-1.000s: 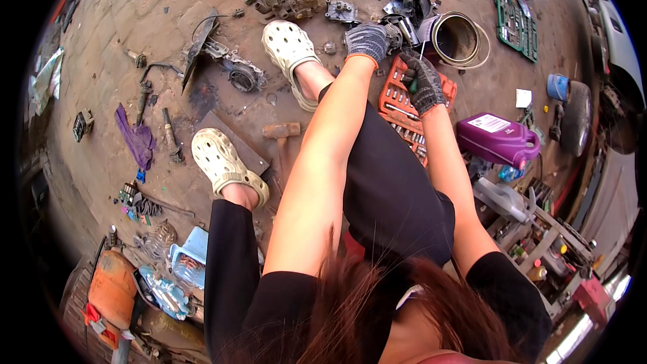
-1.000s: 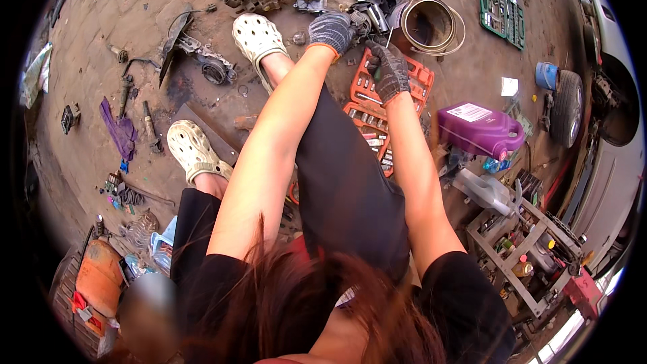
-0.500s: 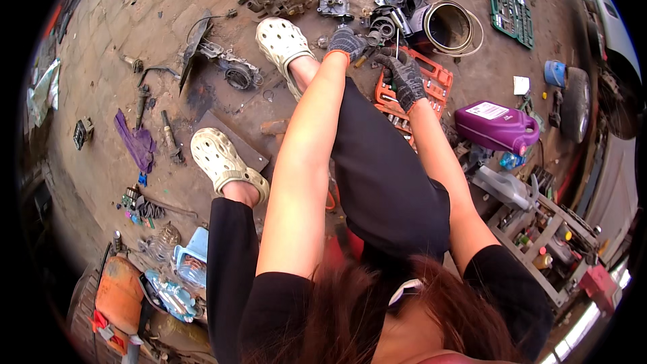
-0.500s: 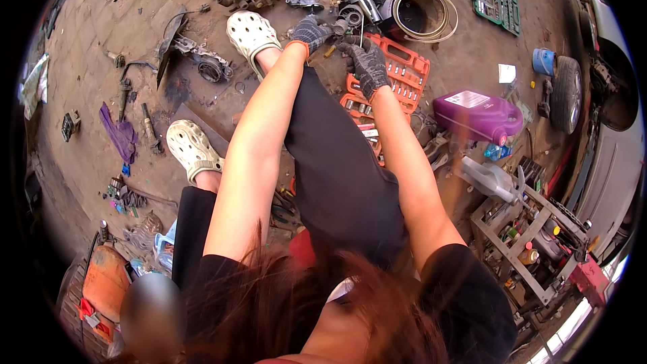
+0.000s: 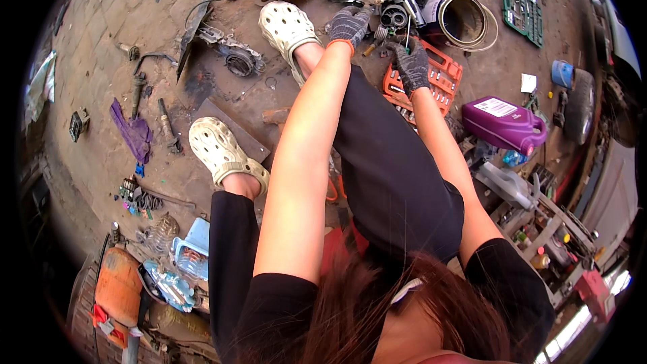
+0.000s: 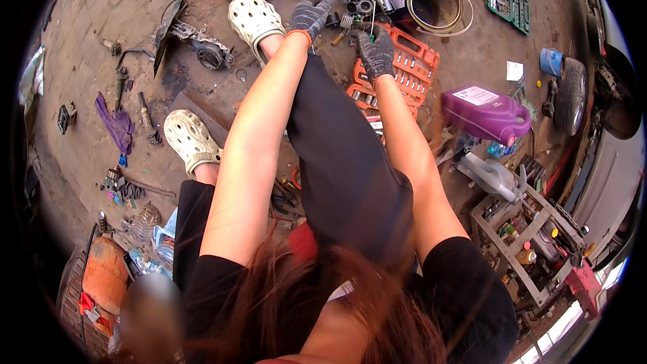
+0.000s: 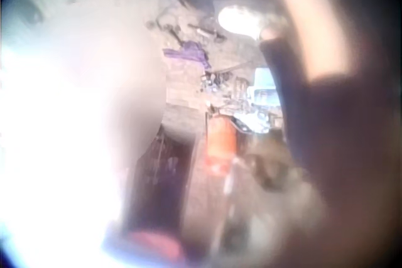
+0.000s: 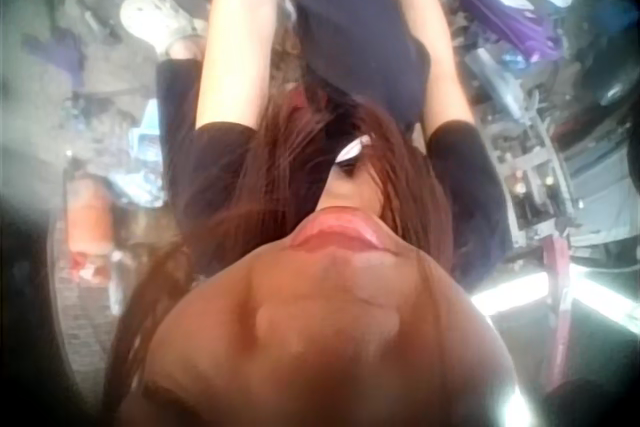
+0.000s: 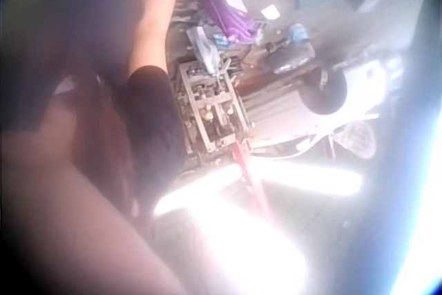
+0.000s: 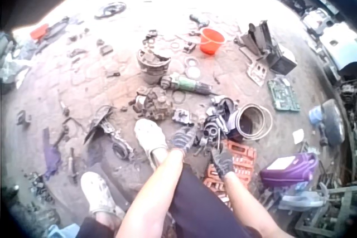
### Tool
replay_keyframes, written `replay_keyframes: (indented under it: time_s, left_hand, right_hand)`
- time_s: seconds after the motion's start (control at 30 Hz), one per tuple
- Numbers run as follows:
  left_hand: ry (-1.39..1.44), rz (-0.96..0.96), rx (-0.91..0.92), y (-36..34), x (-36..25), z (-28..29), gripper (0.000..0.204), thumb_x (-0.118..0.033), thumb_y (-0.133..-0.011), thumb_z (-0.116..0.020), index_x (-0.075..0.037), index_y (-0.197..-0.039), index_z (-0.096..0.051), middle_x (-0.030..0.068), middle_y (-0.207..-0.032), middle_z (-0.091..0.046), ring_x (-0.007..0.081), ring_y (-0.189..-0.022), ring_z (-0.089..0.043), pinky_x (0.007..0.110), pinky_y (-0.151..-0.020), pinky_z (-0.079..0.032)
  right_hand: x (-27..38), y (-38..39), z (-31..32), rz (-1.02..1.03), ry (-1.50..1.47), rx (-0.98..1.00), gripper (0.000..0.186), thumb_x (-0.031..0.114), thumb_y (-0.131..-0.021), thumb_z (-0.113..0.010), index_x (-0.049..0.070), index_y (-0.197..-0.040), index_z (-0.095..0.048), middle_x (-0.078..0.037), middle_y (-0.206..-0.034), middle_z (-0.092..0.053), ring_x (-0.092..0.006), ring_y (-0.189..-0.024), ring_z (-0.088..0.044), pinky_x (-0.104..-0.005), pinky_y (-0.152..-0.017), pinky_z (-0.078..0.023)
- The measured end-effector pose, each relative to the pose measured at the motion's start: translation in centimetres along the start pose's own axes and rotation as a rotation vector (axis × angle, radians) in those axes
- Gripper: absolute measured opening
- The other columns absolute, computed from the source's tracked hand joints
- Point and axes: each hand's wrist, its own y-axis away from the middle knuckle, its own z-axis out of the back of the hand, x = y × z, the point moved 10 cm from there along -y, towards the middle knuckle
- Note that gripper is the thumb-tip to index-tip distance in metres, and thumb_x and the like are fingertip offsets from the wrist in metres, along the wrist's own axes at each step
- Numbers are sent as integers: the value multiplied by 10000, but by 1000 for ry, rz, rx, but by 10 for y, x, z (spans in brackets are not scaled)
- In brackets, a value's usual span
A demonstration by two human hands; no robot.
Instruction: The person sits on the floor and uses a screwdriver and pliers to manipulate a small mechanical component. They repeatedly adjust and probe the part while surrounded by tools and disassembled pieces.
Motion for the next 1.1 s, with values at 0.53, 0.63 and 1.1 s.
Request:
replay_keyframes:
  time_s: [0.53,0.63,1.1]
  left_hand:
    - [-488,-127,283,-6,-15,-53,428,-437,-676,-698,-88,-924,-700,165,-911,-663,300,-828,-628,367,-779,-480]
    - [-548,-106,265,-13,-7,-54,499,-480,-671,-691,-63,-947,-689,187,-917,-657,316,-845,-625,363,-788,-478]
    - [-494,-125,434,-12,7,-76,779,-596,-633,-688,-4,-1127,-577,200,-1035,-618,261,-961,-566,339,-848,-439]
  right_hand:
    - [-5,-30,9,35,366,-80,305,227,-730,-655,25,-956,-623,-173,-889,-649,-274,-853,-630,-361,-769,-477]
    - [3,-25,13,38,388,-145,304,228,-718,-662,34,-947,-610,-165,-906,-645,-291,-881,-620,-368,-796,-467]
    - [30,-5,21,138,641,-340,283,184,-752,-614,60,-1000,-552,-141,-900,-639,-306,-865,-614,-396,-782,-468]
